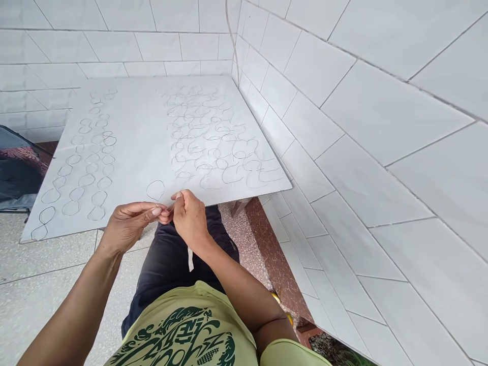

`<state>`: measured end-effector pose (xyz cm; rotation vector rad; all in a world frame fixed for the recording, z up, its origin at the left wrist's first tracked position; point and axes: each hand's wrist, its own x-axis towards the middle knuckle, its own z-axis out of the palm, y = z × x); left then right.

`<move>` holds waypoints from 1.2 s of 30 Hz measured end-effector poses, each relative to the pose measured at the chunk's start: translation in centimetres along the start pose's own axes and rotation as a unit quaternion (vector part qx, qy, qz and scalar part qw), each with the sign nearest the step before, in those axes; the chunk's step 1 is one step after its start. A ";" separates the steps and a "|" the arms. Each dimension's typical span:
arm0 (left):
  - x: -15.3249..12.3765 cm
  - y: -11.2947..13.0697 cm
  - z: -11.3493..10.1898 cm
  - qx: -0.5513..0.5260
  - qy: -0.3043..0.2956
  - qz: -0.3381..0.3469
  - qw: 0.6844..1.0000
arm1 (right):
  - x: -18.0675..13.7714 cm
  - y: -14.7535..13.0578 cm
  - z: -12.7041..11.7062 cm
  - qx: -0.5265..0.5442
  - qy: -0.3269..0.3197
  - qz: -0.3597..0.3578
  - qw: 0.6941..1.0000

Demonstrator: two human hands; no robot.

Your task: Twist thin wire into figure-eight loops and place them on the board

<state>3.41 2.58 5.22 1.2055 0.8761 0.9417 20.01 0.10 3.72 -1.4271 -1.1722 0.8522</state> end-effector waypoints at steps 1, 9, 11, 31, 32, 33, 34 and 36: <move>-0.1 0.1 -0.1 0.016 0.006 0.004 1.000 | 0.0 0.2 0.1 0.008 0.002 0.011 1.000; -1.1 2.1 0.3 0.134 0.029 0.001 0.991 | 0.3 1.7 1.2 0.084 0.009 0.066 0.994; -1.2 2.0 0.3 0.147 0.020 0.013 0.989 | 0.4 2.0 1.4 0.128 0.002 0.091 0.988; -0.6 -0.8 -0.6 -0.084 0.099 -0.021 0.991 | -0.7 0.7 0.9 0.280 -0.103 0.081 0.951; -0.6 -0.9 -0.6 -0.097 0.093 -0.029 0.990 | -0.9 0.7 0.9 0.278 -0.104 0.072 0.952; -0.6 -0.9 -0.5 -0.107 0.086 -0.035 0.990 | -1.0 0.7 1.0 0.277 -0.101 0.069 0.953; -0.6 -1.0 -0.4 -0.115 0.080 -0.037 0.990 | -1.1 0.8 1.1 0.277 -0.094 0.070 0.954; -0.8 -1.1 -0.2 -0.122 0.073 -0.035 0.989 | -1.3 0.9 1.2 0.279 -0.080 0.080 0.954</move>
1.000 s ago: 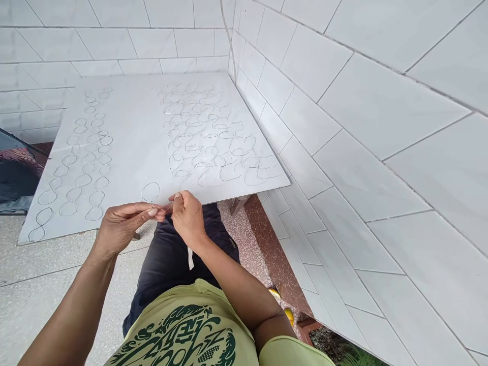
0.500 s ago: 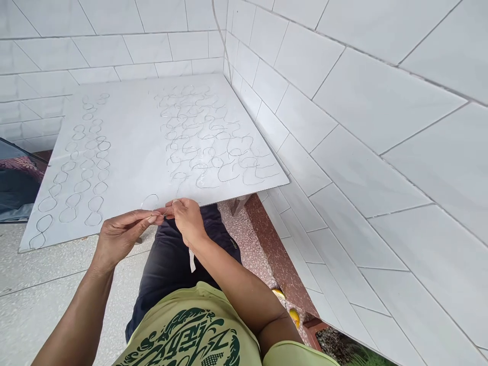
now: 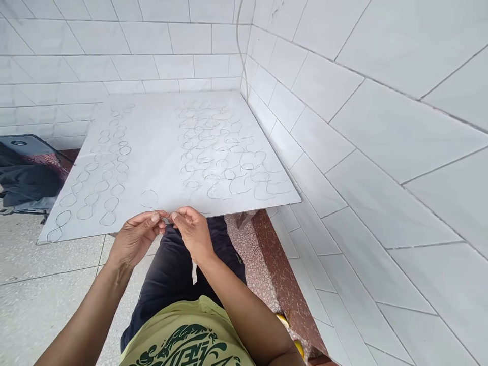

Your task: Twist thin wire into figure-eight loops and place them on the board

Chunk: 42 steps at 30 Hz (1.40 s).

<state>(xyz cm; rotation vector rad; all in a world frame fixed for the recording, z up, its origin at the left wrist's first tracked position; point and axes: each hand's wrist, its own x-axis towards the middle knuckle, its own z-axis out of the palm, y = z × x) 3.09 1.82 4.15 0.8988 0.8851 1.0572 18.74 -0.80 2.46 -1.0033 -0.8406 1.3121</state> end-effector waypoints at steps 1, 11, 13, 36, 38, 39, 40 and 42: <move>-0.1 0.0 0.0 -0.002 0.001 0.001 1.000 | 0.0 0.1 0.0 0.000 0.011 0.002 1.000; -0.6 0.2 -0.5 0.106 0.082 0.054 0.989 | -0.8 1.0 0.0 -0.014 0.047 0.007 0.999; -0.6 0.0 -0.7 0.157 0.105 0.069 0.979 | -1.0 1.1 -0.2 -0.013 0.038 0.007 0.999; -1.3 0.2 -0.3 0.164 0.106 0.078 0.978 | -1.8 2.1 -0.6 0.173 -0.170 0.121 0.963; -1.3 0.6 -0.5 0.183 0.099 0.071 0.976 | -1.8 2.0 -0.7 0.184 -0.166 0.128 0.960; -1.3 0.7 -0.6 0.193 0.098 0.070 0.974 | -1.8 2.0 -0.8 0.188 -0.157 0.128 0.961; -1.3 0.9 -0.7 0.204 0.097 0.068 0.972 | -1.8 2.0 -0.8 0.192 -0.145 0.125 0.962; -1.3 1.3 -0.8 0.227 0.096 0.062 0.967 | -1.7 2.1 -0.9 0.196 -0.122 0.121 0.965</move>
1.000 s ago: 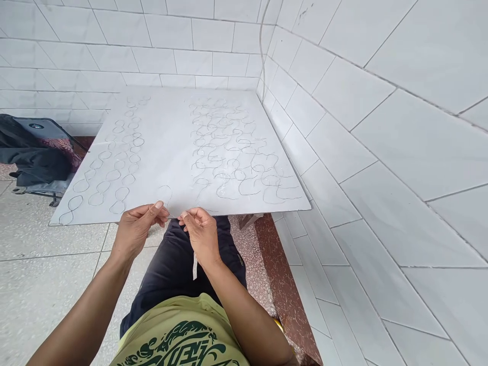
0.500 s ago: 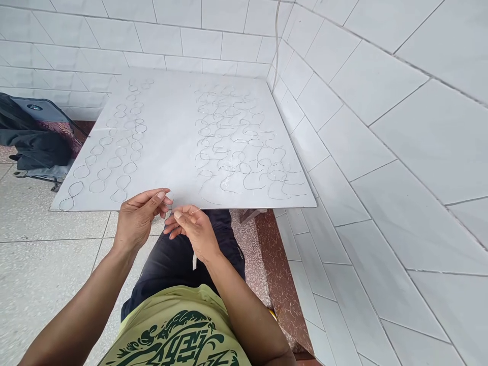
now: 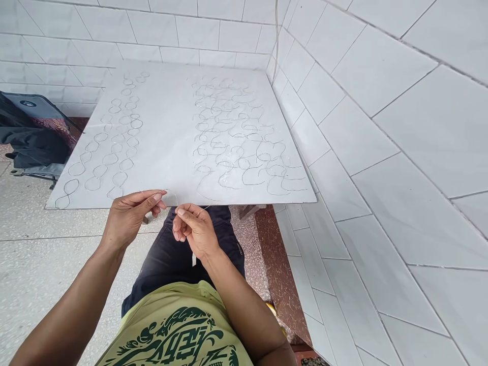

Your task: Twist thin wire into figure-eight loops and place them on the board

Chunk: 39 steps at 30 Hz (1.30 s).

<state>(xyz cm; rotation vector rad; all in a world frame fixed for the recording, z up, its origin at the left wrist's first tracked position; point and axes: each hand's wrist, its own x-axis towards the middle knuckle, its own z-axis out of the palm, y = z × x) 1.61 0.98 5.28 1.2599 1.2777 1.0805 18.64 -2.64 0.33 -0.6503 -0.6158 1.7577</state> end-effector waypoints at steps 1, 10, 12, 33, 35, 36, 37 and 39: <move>0.0 0.2 -0.1 0.009 -0.005 -0.004 1.000 | 0.0 0.0 -0.1 -0.001 0.006 -0.002 1.000; 1.3 1.1 -1.5 0.046 -0.066 -0.028 0.996 | -0.3 0.0 -0.2 -0.119 0.005 -0.016 0.993; 1.7 1.2 -1.6 0.057 -0.075 -0.030 0.995 | -0.3 -0.2 -0.2 -0.133 -0.006 0.004 0.991; 1.8 -0.2 0.9 -0.087 -0.124 -0.082 0.985 | -0.4 -0.6 -1.5 -0.172 -0.023 0.019 0.985; 1.9 0.0 0.8 -0.076 -0.132 -0.089 0.984 | -0.6 -0.8 -1.5 -0.188 -0.037 0.017 0.981; 1.9 0.1 0.7 -0.073 -0.135 -0.092 0.984 | -0.7 -0.9 -1.4 -0.195 -0.041 0.018 0.980; 2.0 0.1 0.6 -0.072 -0.136 -0.095 0.984 | -0.7 -1.0 -1.3 -0.201 -0.042 0.021 0.978; 2.0 0.2 0.5 -0.071 -0.136 -0.100 0.983 | -0.8 -1.1 -1.0 -0.214 -0.041 0.032 0.975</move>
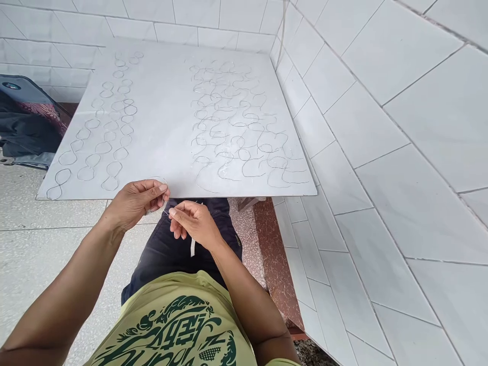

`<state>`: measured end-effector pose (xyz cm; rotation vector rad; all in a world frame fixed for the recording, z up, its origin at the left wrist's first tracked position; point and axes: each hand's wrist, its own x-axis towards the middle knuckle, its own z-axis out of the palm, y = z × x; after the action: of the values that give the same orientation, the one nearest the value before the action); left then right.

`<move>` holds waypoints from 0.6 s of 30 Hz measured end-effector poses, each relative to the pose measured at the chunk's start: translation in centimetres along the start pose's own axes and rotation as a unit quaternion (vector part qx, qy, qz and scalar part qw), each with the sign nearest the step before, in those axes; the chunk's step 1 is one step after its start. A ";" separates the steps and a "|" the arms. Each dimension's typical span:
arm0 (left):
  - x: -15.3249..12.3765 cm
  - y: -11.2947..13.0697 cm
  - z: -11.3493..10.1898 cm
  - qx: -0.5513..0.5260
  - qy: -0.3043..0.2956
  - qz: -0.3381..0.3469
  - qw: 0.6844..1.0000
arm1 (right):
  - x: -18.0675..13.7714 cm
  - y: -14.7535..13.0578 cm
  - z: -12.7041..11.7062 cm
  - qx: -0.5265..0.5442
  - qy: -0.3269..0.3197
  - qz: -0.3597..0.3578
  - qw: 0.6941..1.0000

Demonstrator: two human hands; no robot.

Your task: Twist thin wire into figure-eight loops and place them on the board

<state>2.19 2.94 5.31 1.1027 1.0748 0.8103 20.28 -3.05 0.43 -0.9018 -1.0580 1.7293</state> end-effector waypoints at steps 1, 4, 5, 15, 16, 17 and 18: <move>0.0 0.0 -0.1 0.000 -0.001 -0.002 1.000 | 0.0 0.0 0.1 -0.004 0.000 0.006 1.000; -0.1 0.0 -0.1 -0.001 -0.016 -0.008 1.000 | 0.0 0.1 0.2 -0.005 0.001 0.010 1.000; -0.1 -0.1 -0.1 -0.005 -0.022 -0.009 1.000 | 0.1 0.2 0.2 -0.004 0.000 0.008 1.000; -0.6 -0.6 -1.4 -0.065 -0.141 0.000 0.988 | -0.3 -0.2 -0.2 0.076 0.002 0.039 0.996; -0.7 -0.7 -1.5 -0.068 -0.169 0.000 0.983 | -0.5 -0.4 -0.1 0.094 -0.007 0.050 0.994; -0.8 -0.8 -1.6 -0.072 -0.190 0.002 0.979 | -0.6 -0.6 0.0 0.111 -0.015 0.060 0.992; -0.8 -0.9 -1.6 -0.076 -0.204 0.007 0.976 | -0.8 -0.8 0.1 0.127 -0.020 0.069 0.989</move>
<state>0.40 2.40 4.56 1.0877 0.6507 0.6304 20.68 -3.60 1.30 -0.7966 -0.7910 1.9532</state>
